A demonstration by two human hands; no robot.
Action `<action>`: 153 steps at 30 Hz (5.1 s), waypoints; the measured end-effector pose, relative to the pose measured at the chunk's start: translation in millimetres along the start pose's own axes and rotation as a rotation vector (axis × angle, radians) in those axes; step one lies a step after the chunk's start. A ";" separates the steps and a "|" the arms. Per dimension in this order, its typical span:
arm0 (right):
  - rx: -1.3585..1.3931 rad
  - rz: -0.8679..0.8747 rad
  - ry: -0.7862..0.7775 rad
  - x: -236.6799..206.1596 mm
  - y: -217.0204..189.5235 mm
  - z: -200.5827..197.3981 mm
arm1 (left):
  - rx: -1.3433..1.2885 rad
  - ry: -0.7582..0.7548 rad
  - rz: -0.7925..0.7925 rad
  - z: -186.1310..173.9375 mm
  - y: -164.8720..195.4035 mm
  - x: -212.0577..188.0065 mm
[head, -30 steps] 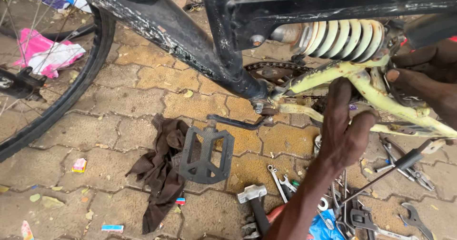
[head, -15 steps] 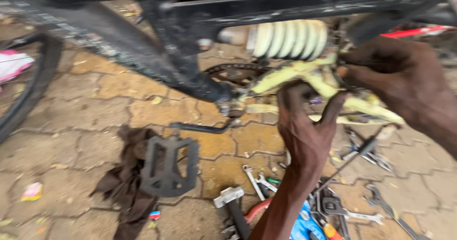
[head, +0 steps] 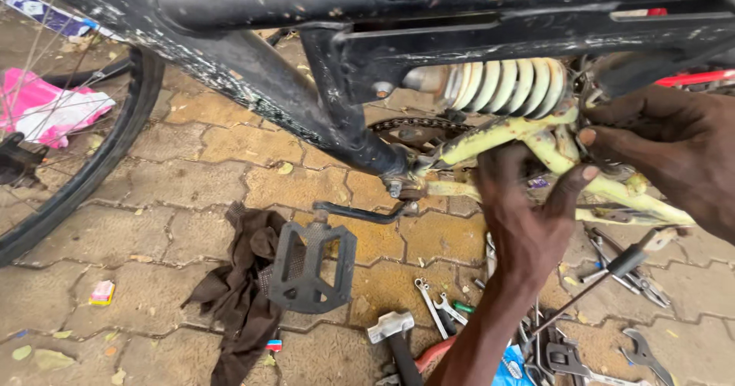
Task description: The person works under a bicycle frame, first fitting a component near the rear wheel and suspension by hand, then tightening bolts using an adjustable wrench and a spanner. They reposition the bike, pick tools from the ground, and continue tightening fasteners around the rear axle area.
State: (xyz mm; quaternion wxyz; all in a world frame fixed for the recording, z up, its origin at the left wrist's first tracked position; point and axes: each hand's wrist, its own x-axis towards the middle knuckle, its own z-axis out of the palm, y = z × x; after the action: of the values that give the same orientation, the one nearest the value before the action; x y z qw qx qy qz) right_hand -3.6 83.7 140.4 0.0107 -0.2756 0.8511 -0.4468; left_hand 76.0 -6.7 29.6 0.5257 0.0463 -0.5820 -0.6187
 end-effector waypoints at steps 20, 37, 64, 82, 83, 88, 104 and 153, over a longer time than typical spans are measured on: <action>-0.122 0.007 -0.088 -11.1 -31.9 -12.5 | -0.303 -0.024 -0.506 15.4 0.4 -11.8; -0.130 0.133 -0.069 -5.7 -38.0 -15.1 | -0.434 -0.092 -0.574 13.3 4.0 1.4; -0.158 0.040 -0.051 -8.3 -33.3 -13.1 | -0.304 -0.089 -0.537 18.0 3.0 -2.5; -0.183 0.079 -0.047 -11.0 -40.1 -13.0 | -0.282 -0.107 -0.643 14.2 2.9 -2.0; -0.193 0.106 -0.050 -11.3 -40.5 -13.4 | -0.362 -0.090 -0.649 13.4 1.7 -2.1; -0.133 0.036 -0.054 -10.4 -41.2 -12.7 | -0.552 -0.051 -0.617 15.1 -3.0 -2.9; -0.093 0.052 -0.066 -9.4 -36.8 -13.5 | -0.680 -0.021 -0.649 13.8 1.6 0.7; 0.013 0.066 -0.102 -6.9 -26.1 -16.3 | -1.220 0.016 -0.661 10.7 -40.7 6.2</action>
State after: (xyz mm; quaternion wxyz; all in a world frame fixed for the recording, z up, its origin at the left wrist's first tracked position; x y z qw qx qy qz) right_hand 10.0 87.5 168.6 0.0708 -0.2697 0.8552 -0.4370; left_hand 41.8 -13.2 5.2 0.2460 -0.0783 -0.0817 -0.9626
